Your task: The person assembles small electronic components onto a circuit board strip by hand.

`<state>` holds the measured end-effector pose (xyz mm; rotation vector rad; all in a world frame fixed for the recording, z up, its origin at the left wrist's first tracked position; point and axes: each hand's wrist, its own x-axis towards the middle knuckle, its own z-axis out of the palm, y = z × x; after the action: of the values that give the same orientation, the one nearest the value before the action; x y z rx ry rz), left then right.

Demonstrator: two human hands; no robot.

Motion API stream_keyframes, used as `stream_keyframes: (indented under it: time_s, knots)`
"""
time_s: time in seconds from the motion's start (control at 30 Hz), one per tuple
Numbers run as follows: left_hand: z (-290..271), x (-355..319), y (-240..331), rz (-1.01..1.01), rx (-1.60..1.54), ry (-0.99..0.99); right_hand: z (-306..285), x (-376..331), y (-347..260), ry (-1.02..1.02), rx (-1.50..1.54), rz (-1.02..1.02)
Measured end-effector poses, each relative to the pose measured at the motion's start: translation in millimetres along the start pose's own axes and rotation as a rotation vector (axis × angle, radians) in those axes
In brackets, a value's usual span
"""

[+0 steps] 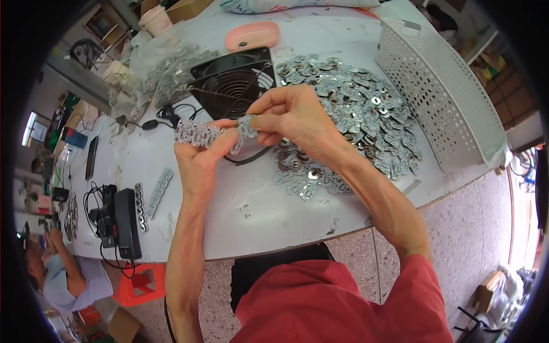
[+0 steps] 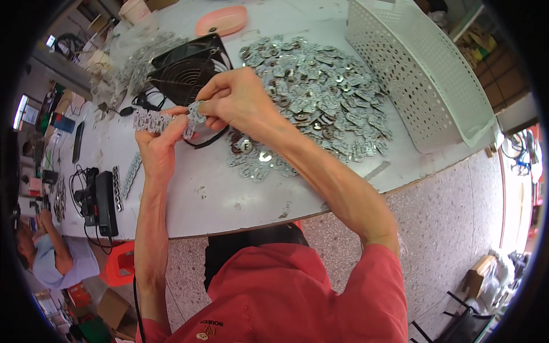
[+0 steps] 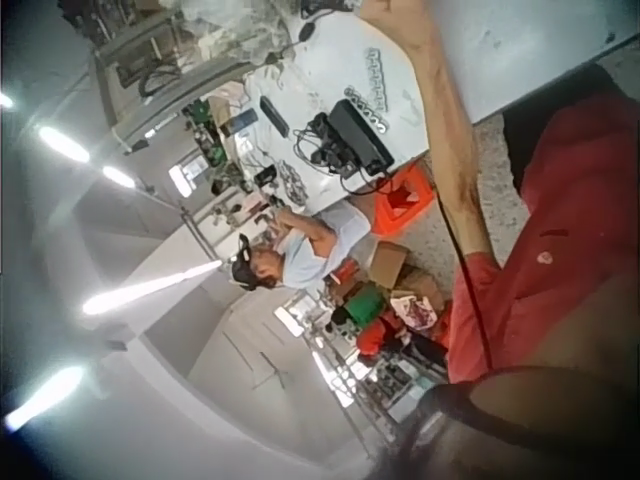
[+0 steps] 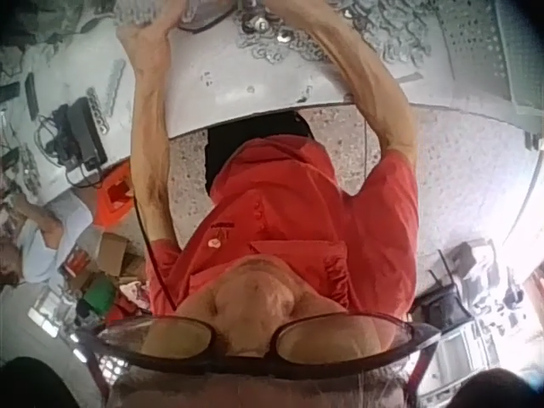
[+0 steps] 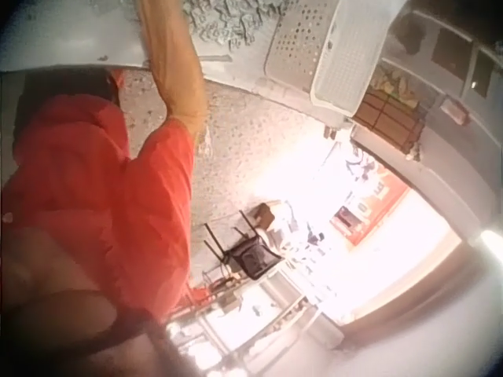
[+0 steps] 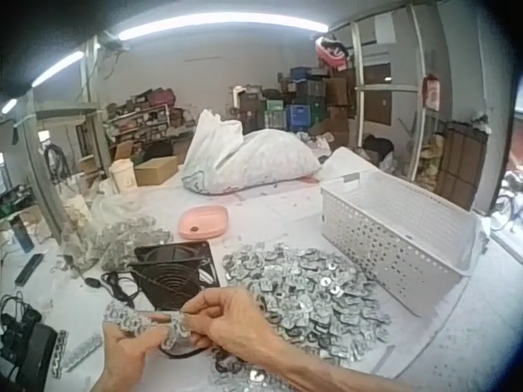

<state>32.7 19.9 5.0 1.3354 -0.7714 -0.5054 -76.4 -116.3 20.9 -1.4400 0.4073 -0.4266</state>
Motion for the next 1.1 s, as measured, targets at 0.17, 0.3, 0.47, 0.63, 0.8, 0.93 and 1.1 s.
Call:
stream_keyframes:
  time_s: [0.17, 0.3, 0.47, 0.63, 0.8, 0.93, 1.1]
  knots:
    - [8.5, -1.0, -0.2, -0.017, 0.043, 0.004, -6.9, -2.3, -9.1, -0.106, -0.053, -0.014]
    - [24.5, -1.1, 2.7, -0.012, 0.032, 0.014, -22.6, -3.8, -22.4, -0.052, -0.134, -0.019]
    - [39.5, -6.5, 4.3, -0.045, 0.257, -0.201, -30.2, 1.9, -23.3, 0.167, 0.047, -0.145]
    - [27.7, 1.5, 9.0, -0.122, -0.017, -0.141, -22.9, 0.3, -20.7, 0.144, 0.003, -0.127]
    - [-4.0, 9.6, 5.1, -0.194, -0.443, -0.074, -6.4, -3.5, -12.5, 0.026, 0.015, -0.027]
    - [-2.9, 7.4, 3.8, -0.155, -0.455, -0.037, 0.8, -4.9, -9.2, 0.021, 0.041, 0.036]
    - [-3.5, 7.0, -0.9, -0.138, -0.379, -0.029, 3.5, -3.4, -2.8, -0.018, 0.038, 0.021]
